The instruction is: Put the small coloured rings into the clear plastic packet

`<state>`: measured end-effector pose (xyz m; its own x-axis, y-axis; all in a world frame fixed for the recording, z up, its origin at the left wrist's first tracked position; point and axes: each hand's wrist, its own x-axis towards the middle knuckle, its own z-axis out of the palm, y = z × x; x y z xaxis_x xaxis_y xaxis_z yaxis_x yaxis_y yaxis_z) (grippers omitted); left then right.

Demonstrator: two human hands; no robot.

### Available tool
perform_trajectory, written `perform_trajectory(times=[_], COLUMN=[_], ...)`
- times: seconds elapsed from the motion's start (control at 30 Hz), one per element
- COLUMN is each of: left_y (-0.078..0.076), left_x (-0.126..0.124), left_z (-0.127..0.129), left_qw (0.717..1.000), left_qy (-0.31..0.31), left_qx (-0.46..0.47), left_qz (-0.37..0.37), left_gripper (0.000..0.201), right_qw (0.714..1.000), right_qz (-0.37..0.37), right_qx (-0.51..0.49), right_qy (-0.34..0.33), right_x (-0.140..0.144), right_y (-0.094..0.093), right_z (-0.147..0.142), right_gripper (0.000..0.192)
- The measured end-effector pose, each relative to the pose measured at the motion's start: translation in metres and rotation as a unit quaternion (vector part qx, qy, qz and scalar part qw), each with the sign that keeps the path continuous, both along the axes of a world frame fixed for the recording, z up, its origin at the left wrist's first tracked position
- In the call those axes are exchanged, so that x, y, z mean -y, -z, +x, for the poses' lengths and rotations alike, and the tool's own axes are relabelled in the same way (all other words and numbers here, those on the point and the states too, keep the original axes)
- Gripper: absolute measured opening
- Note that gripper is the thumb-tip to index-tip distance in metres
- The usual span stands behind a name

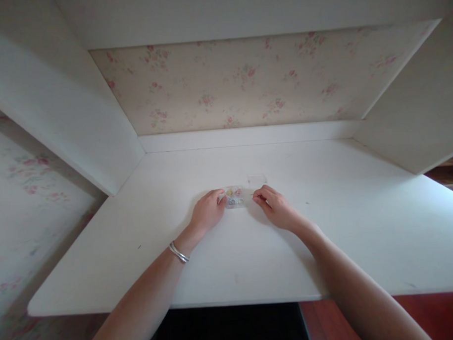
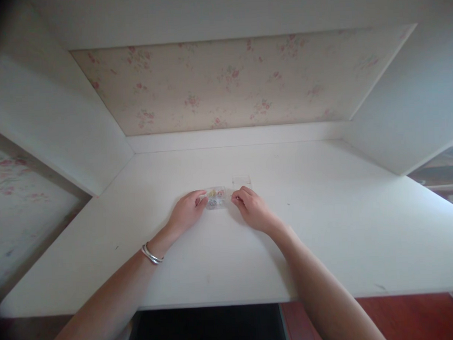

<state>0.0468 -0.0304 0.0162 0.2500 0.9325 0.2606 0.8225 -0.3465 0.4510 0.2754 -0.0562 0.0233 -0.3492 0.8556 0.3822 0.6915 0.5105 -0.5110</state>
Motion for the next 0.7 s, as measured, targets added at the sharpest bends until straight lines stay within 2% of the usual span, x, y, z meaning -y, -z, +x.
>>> perform_trajectory(times=[0.2, 0.33, 0.47, 0.53, 0.63, 0.7], left_y=[-0.002, -0.003, 0.0, 0.001, 0.003, 0.002], left_x=[0.002, 0.003, 0.003, 0.004, 0.007, 0.01], left_z=[0.0, -0.002, -0.003, -0.002, -0.001, -0.001], left_qw=[1.0, 0.999, 0.999, 0.999, 0.998, 0.998], left_qy=[0.017, 0.027, 0.035, 0.037, 0.045, 0.048], left_qx=[-0.016, -0.016, -0.013, -0.005, 0.008, 0.012], left_qz=[-0.013, -0.027, -0.034, -0.035, -0.031, -0.025], left_gripper=[0.034, 0.033, 0.033, 0.033, 0.033, 0.032], right_qw=[1.0, 0.999, 0.989, 0.978, 0.966, 0.963], right_qz=[0.018, 0.038, 0.09, 0.111, 0.098, 0.077], right_qx=[-0.003, -0.004, -0.045, -0.035, 0.018, 0.051], right_qy=[-0.015, -0.012, 0.105, 0.173, 0.238, 0.252], right_x=[-0.007, -0.014, -0.026, -0.032, -0.037, -0.037], right_y=[0.006, 0.009, 0.013, 0.018, 0.026, 0.029], right_z=[-0.021, -0.021, -0.003, 0.009, 0.022, 0.026], right_gripper=[0.018, 0.018, 0.021, 0.021, 0.028, 0.038])
